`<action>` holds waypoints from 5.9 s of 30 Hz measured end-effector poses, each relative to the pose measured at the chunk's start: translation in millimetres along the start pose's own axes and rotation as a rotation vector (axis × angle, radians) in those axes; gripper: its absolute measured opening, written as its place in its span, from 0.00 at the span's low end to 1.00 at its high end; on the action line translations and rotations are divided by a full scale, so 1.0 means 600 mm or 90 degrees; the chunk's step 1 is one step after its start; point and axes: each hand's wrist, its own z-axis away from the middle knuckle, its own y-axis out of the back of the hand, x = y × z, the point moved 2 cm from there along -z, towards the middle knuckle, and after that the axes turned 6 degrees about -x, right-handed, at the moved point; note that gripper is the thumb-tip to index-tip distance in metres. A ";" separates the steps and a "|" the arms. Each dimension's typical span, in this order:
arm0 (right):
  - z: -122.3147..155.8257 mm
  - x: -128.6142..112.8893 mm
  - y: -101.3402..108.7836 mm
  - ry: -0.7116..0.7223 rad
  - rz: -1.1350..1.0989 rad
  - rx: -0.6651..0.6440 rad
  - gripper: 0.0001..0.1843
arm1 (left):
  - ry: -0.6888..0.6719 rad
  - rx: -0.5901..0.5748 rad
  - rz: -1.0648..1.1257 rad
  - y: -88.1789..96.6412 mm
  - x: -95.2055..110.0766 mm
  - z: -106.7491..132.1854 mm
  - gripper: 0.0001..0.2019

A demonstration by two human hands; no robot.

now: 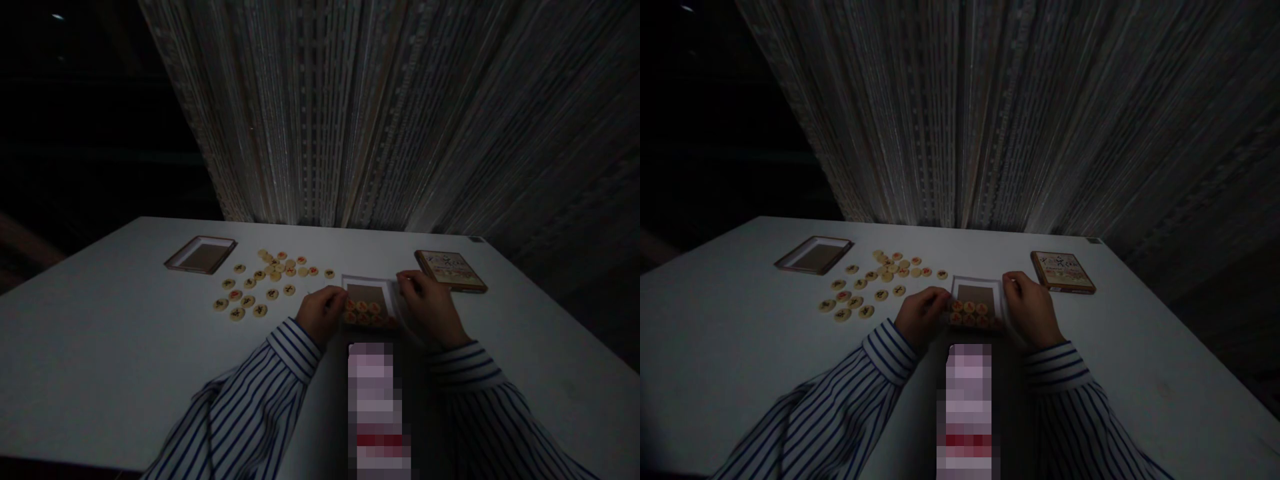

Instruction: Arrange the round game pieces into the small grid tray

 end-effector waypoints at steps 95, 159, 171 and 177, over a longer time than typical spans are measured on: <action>-0.001 -0.003 -0.012 0.155 0.004 -0.014 0.12 | 0.065 0.246 0.136 0.208 0.027 -0.049 0.12; -0.148 -0.249 -0.179 0.421 0.362 -0.488 0.18 | 0.155 0.034 -0.592 0.248 -0.089 -0.010 0.17; -0.149 -0.244 -0.159 0.345 0.091 -0.479 0.18 | 0.146 0.040 -0.573 0.247 -0.086 -0.010 0.17; -0.148 -0.239 -0.150 0.320 0.010 -0.459 0.15 | 0.151 0.029 -0.563 0.246 -0.081 -0.008 0.17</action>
